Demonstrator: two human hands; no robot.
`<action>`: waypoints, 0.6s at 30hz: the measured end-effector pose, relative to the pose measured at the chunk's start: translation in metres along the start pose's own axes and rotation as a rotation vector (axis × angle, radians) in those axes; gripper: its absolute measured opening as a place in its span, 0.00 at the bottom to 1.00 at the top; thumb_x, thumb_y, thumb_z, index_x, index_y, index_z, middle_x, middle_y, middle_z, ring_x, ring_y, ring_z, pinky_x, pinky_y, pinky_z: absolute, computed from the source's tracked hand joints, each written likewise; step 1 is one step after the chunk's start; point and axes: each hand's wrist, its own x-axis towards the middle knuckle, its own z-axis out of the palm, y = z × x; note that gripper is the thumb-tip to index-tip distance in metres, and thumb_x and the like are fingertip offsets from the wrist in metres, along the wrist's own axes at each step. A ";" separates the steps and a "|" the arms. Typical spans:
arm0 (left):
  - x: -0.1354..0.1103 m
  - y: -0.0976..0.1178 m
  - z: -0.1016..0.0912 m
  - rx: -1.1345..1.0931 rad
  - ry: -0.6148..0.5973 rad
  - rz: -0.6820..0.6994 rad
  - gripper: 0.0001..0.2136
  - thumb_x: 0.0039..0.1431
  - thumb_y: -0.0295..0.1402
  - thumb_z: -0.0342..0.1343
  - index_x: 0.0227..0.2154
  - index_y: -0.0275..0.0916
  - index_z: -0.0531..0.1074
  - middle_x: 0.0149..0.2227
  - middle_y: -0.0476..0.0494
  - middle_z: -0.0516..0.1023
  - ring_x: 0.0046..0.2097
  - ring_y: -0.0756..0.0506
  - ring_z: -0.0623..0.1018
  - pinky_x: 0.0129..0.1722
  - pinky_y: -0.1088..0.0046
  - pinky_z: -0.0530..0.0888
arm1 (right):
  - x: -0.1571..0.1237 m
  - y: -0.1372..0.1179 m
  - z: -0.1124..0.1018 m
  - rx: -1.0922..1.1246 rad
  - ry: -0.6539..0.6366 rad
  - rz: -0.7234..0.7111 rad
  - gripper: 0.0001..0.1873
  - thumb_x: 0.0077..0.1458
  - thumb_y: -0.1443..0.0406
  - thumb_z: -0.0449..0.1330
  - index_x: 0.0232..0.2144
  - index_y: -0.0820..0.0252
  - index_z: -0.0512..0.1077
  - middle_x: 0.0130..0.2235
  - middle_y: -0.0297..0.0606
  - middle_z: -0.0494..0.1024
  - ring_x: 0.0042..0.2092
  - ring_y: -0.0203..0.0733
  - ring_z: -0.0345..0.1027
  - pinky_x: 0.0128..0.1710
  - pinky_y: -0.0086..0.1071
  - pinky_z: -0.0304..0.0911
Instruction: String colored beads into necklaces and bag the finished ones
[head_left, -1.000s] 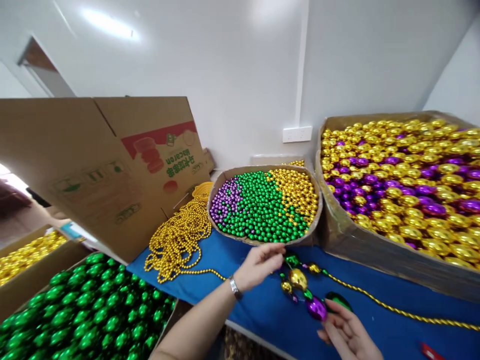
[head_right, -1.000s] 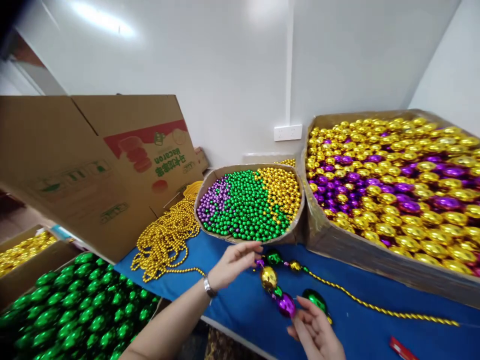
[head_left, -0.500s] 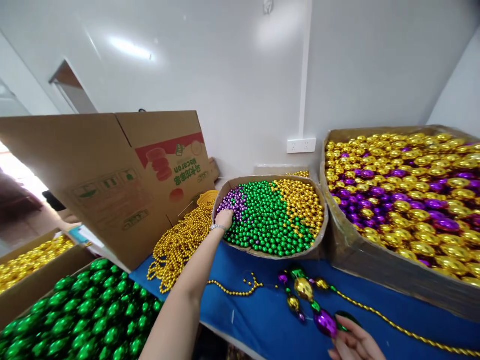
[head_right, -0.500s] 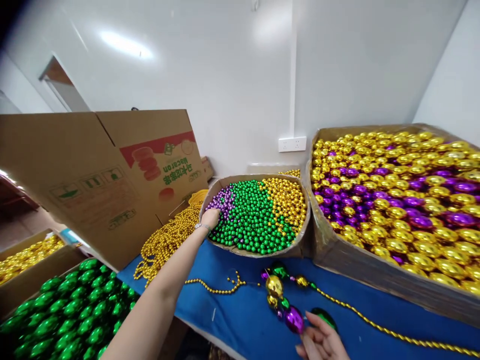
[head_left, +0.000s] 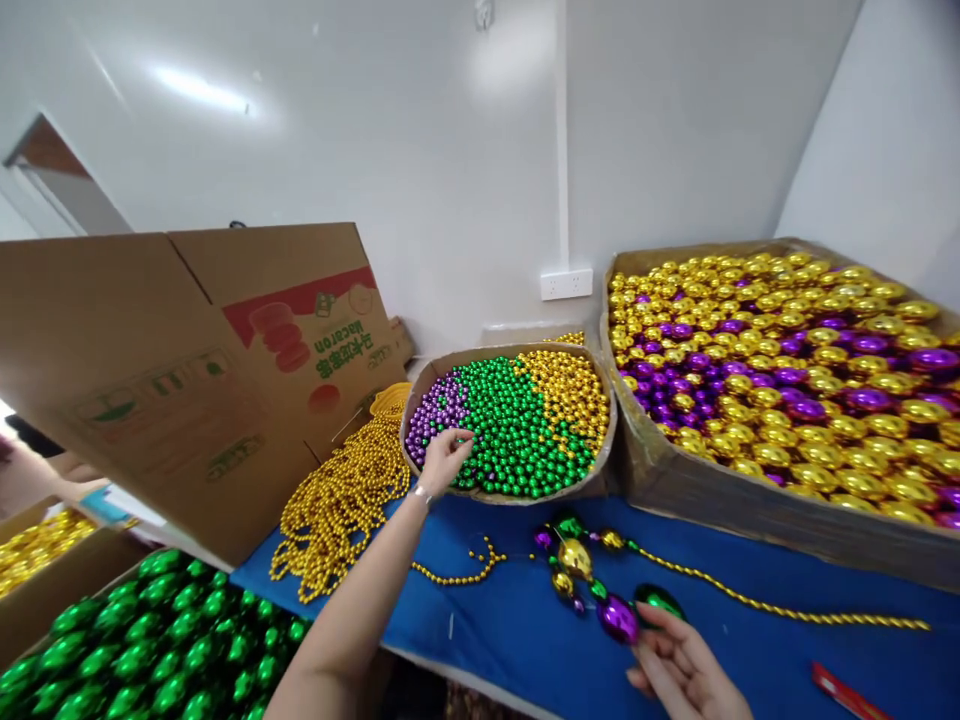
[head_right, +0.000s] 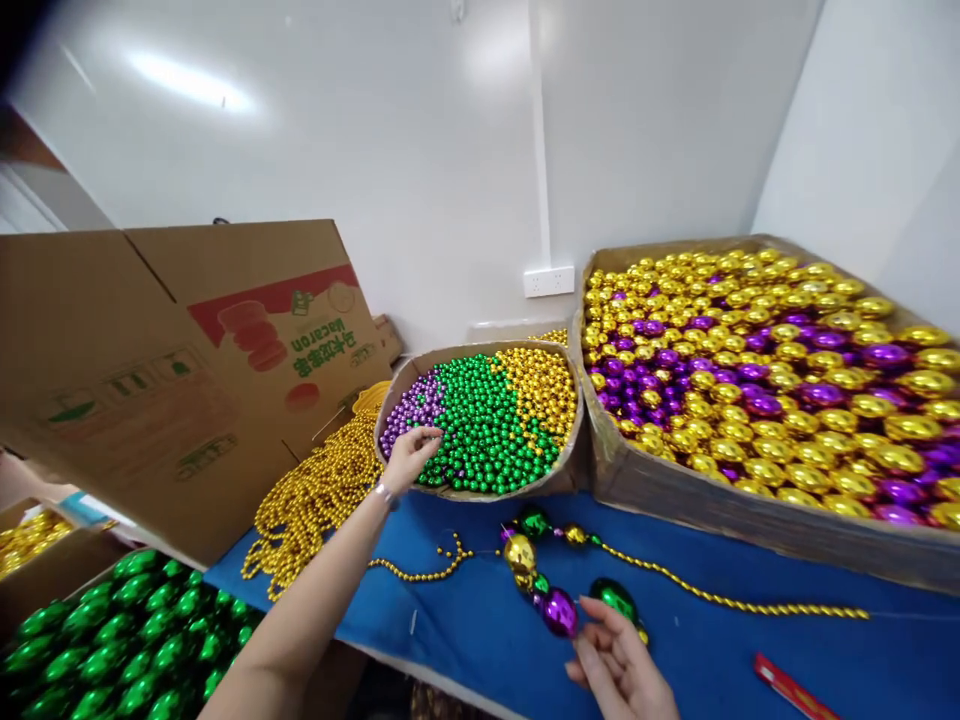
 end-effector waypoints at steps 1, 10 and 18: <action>-0.015 0.008 0.007 -0.080 -0.025 0.012 0.14 0.62 0.35 0.46 0.45 0.33 0.69 0.42 0.37 0.75 0.41 0.46 0.76 0.40 0.69 0.73 | -0.001 0.000 0.001 -0.009 0.002 -0.003 0.27 0.43 0.51 0.66 0.43 0.57 0.68 0.31 0.34 0.75 0.34 0.43 0.73 0.32 0.32 0.73; -0.098 0.057 0.054 -1.387 -0.373 -0.356 0.10 0.50 0.30 0.62 0.35 0.32 0.73 0.36 0.39 0.78 0.32 0.52 0.76 0.31 0.79 0.72 | -0.011 -0.002 0.009 -0.160 -0.014 -0.044 0.25 0.50 0.51 0.59 0.46 0.57 0.65 0.32 0.33 0.71 0.31 0.40 0.73 0.35 0.32 0.70; -0.105 0.066 0.060 -1.463 -0.350 -0.419 0.10 0.49 0.30 0.63 0.33 0.32 0.73 0.34 0.41 0.78 0.31 0.52 0.76 0.30 0.79 0.72 | -0.014 -0.001 0.007 -0.192 0.023 -0.060 0.25 0.49 0.49 0.59 0.45 0.58 0.66 0.31 0.33 0.70 0.31 0.40 0.73 0.34 0.31 0.69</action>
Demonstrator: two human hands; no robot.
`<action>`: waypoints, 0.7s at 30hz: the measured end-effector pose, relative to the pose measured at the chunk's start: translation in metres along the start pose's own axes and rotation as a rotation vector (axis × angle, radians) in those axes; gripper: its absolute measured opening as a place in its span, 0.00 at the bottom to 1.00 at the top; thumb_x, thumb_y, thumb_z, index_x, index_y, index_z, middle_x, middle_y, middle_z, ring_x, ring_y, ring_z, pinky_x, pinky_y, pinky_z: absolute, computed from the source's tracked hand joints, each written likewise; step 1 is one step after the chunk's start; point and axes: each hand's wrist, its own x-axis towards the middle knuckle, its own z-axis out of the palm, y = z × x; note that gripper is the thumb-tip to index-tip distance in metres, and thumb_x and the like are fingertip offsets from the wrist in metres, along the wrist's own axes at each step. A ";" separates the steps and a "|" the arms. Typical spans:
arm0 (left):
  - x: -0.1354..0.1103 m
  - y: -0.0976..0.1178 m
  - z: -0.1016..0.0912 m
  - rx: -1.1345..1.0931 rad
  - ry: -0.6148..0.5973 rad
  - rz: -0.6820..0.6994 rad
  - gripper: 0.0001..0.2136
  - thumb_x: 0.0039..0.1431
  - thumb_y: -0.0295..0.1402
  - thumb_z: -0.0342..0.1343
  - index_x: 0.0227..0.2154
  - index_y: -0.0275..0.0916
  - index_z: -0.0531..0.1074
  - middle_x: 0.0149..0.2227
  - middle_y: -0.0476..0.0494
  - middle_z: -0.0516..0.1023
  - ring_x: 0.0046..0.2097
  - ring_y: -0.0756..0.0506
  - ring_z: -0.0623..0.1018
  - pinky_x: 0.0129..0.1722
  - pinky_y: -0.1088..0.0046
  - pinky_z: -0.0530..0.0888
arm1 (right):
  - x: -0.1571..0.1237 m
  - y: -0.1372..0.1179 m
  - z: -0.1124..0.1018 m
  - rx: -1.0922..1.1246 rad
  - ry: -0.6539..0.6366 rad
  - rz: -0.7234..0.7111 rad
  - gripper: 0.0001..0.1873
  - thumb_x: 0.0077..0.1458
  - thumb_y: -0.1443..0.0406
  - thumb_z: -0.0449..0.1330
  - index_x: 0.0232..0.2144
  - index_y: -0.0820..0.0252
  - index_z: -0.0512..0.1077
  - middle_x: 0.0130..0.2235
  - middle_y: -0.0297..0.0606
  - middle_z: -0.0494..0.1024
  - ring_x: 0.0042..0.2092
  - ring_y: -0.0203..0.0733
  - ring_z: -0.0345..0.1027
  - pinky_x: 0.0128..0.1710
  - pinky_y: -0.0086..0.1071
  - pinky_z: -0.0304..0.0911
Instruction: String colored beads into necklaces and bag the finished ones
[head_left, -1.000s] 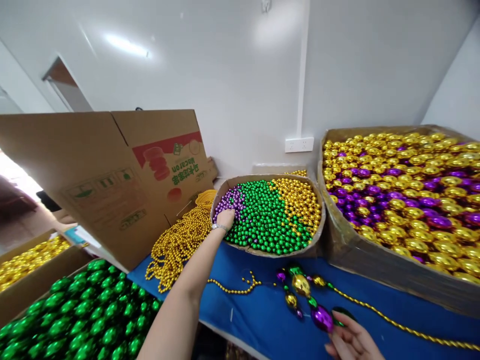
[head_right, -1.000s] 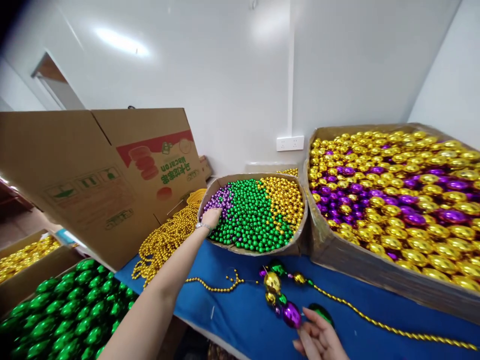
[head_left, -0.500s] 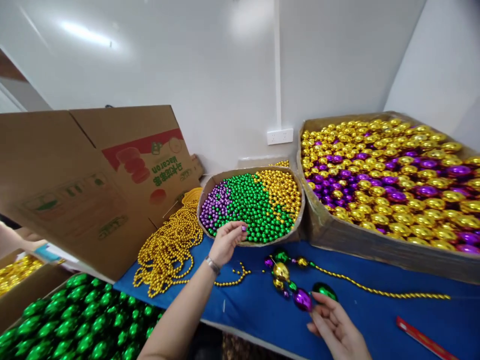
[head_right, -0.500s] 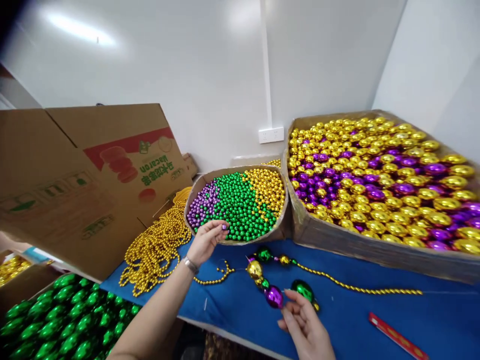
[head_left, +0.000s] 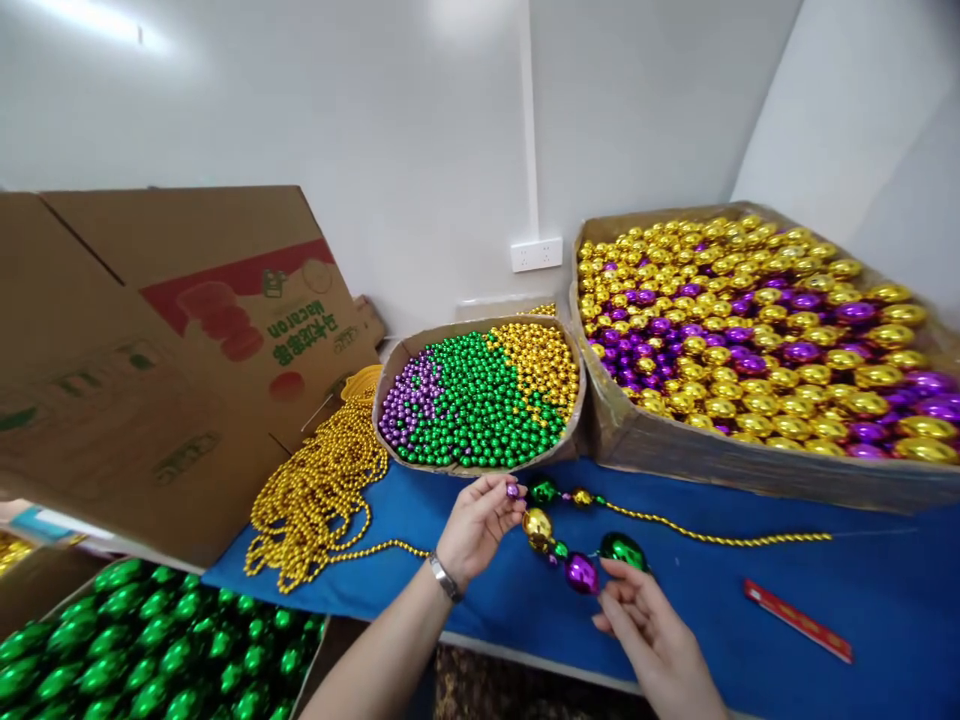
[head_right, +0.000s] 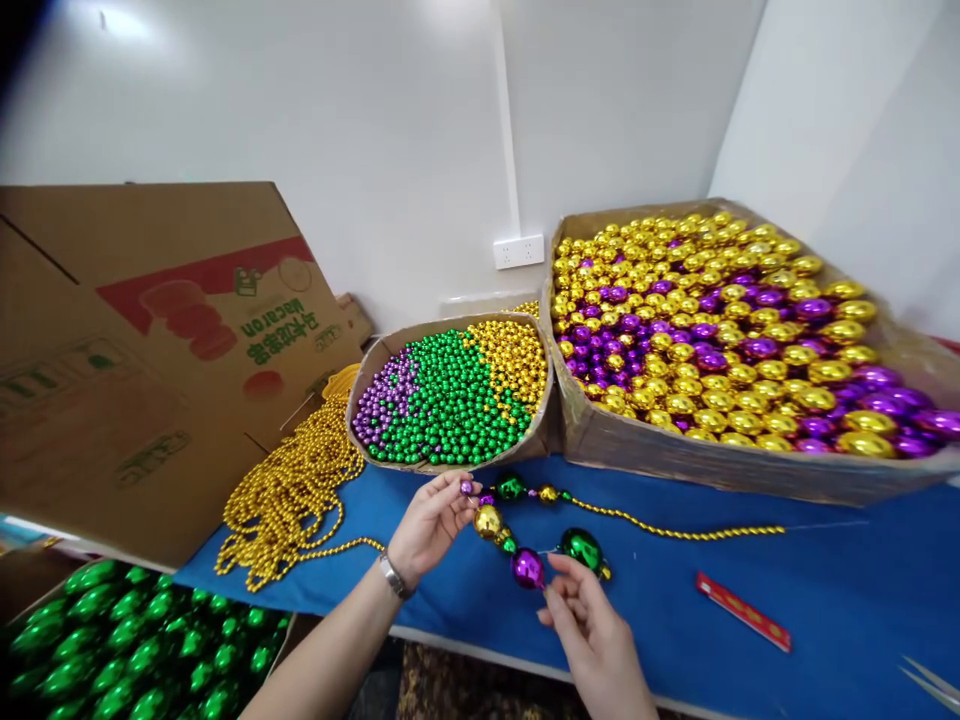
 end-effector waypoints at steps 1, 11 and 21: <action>-0.001 0.000 0.001 0.001 0.007 0.005 0.10 0.48 0.30 0.64 0.33 0.32 0.73 0.34 0.41 0.78 0.31 0.52 0.76 0.31 0.79 0.72 | 0.000 -0.001 0.001 -0.001 0.001 0.000 0.25 0.49 0.49 0.59 0.45 0.58 0.67 0.31 0.33 0.70 0.31 0.40 0.73 0.34 0.32 0.70; -0.004 -0.006 0.000 0.036 0.092 0.044 0.13 0.44 0.32 0.66 0.33 0.33 0.74 0.33 0.42 0.78 0.31 0.51 0.76 0.32 0.77 0.72 | -0.001 0.006 -0.003 -0.077 -0.008 -0.053 0.21 0.51 0.53 0.58 0.45 0.57 0.68 0.32 0.34 0.72 0.32 0.40 0.75 0.34 0.30 0.70; -0.006 -0.010 -0.001 0.055 0.079 0.064 0.12 0.46 0.34 0.65 0.33 0.33 0.73 0.34 0.42 0.78 0.31 0.51 0.76 0.32 0.76 0.72 | -0.002 0.011 -0.004 -0.132 -0.036 -0.071 0.20 0.55 0.54 0.55 0.47 0.57 0.65 0.33 0.35 0.72 0.33 0.40 0.74 0.35 0.30 0.70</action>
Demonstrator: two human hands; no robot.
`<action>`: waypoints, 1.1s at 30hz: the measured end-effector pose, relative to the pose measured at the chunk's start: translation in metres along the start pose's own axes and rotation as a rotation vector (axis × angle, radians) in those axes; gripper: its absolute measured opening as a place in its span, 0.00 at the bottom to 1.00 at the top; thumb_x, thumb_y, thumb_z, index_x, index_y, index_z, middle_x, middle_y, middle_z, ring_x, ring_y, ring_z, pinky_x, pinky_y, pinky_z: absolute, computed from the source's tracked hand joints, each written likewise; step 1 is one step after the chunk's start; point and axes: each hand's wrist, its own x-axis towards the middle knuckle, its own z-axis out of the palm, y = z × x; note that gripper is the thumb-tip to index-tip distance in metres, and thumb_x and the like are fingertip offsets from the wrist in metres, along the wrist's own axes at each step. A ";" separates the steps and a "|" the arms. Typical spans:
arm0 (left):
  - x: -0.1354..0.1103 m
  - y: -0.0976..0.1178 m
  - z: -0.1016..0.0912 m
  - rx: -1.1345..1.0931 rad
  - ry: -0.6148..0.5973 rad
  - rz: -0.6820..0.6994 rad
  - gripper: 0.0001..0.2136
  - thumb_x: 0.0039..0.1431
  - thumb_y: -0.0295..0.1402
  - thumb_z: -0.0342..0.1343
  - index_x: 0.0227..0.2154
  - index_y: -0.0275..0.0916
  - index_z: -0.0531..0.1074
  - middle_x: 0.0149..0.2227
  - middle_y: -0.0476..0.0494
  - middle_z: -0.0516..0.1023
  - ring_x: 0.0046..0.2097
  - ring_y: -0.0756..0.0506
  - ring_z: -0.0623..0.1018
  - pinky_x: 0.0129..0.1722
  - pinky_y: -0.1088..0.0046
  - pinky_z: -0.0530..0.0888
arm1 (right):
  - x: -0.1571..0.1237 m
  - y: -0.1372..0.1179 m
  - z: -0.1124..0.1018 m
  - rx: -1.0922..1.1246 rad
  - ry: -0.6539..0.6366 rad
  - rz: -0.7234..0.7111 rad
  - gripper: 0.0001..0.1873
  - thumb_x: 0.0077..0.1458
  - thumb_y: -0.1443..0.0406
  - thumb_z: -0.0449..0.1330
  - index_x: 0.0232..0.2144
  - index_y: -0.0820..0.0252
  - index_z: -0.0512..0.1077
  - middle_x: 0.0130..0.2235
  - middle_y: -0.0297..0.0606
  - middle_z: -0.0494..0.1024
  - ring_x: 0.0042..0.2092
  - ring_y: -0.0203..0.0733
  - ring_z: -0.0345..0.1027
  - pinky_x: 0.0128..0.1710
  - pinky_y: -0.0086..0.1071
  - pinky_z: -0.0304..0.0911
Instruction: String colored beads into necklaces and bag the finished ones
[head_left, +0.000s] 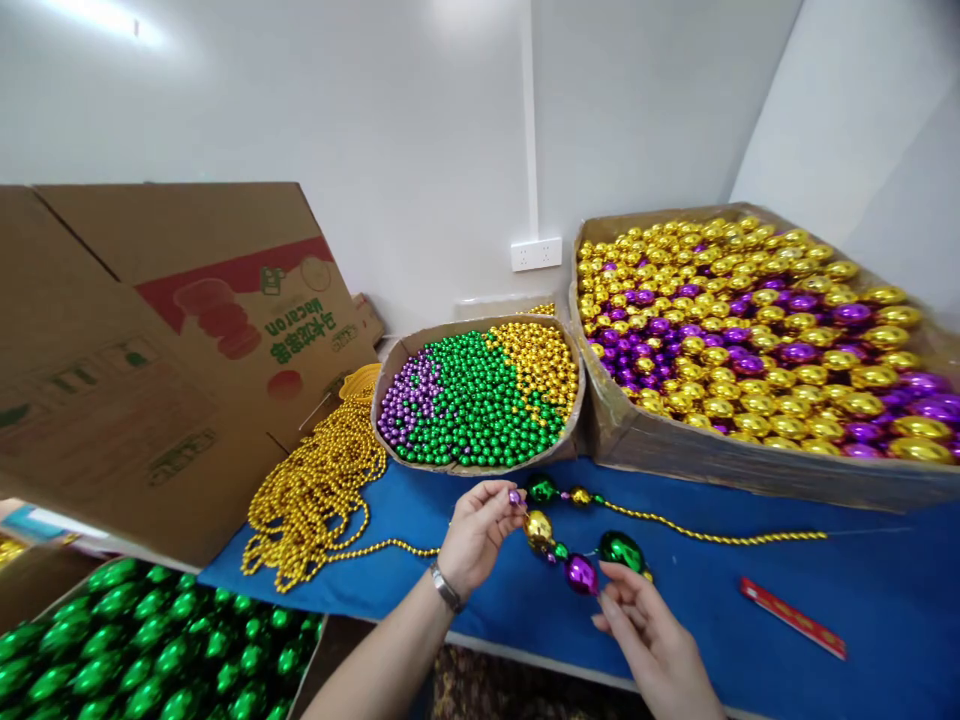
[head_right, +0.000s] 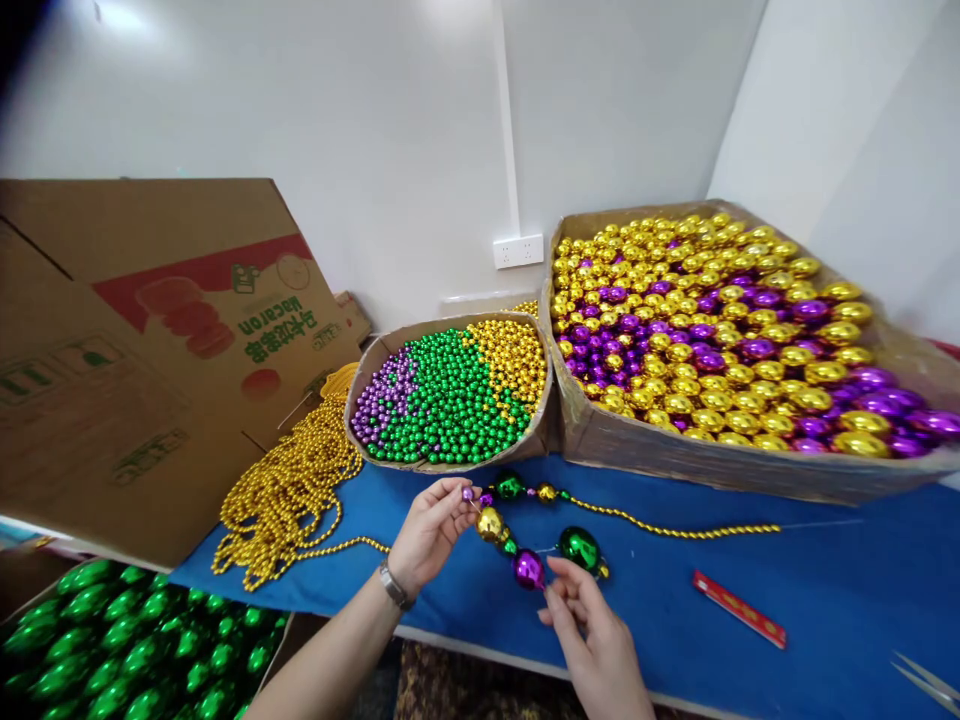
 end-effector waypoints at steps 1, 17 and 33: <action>0.000 -0.001 -0.001 0.037 0.001 0.015 0.13 0.46 0.34 0.65 0.33 0.34 0.73 0.34 0.42 0.78 0.31 0.51 0.76 0.32 0.76 0.72 | 0.000 -0.001 0.000 -0.043 0.011 -0.012 0.20 0.55 0.54 0.55 0.47 0.57 0.65 0.33 0.35 0.72 0.33 0.40 0.75 0.35 0.29 0.70; -0.013 -0.020 0.032 0.953 -0.301 0.505 0.06 0.58 0.33 0.53 0.31 0.39 0.74 0.33 0.42 0.78 0.36 0.45 0.74 0.38 0.70 0.69 | 0.010 -0.005 -0.031 -0.703 0.032 -0.212 0.18 0.56 0.63 0.47 0.46 0.52 0.70 0.46 0.39 0.76 0.41 0.46 0.74 0.39 0.37 0.69; -0.004 0.025 0.095 0.408 -0.444 0.511 0.14 0.59 0.40 0.51 0.45 0.38 0.66 0.45 0.39 0.74 0.42 0.45 0.75 0.40 0.68 0.72 | 0.021 -0.102 -0.049 -0.432 -0.110 -0.241 0.19 0.61 0.55 0.46 0.40 0.58 0.72 0.21 0.33 0.71 0.23 0.36 0.66 0.25 0.27 0.64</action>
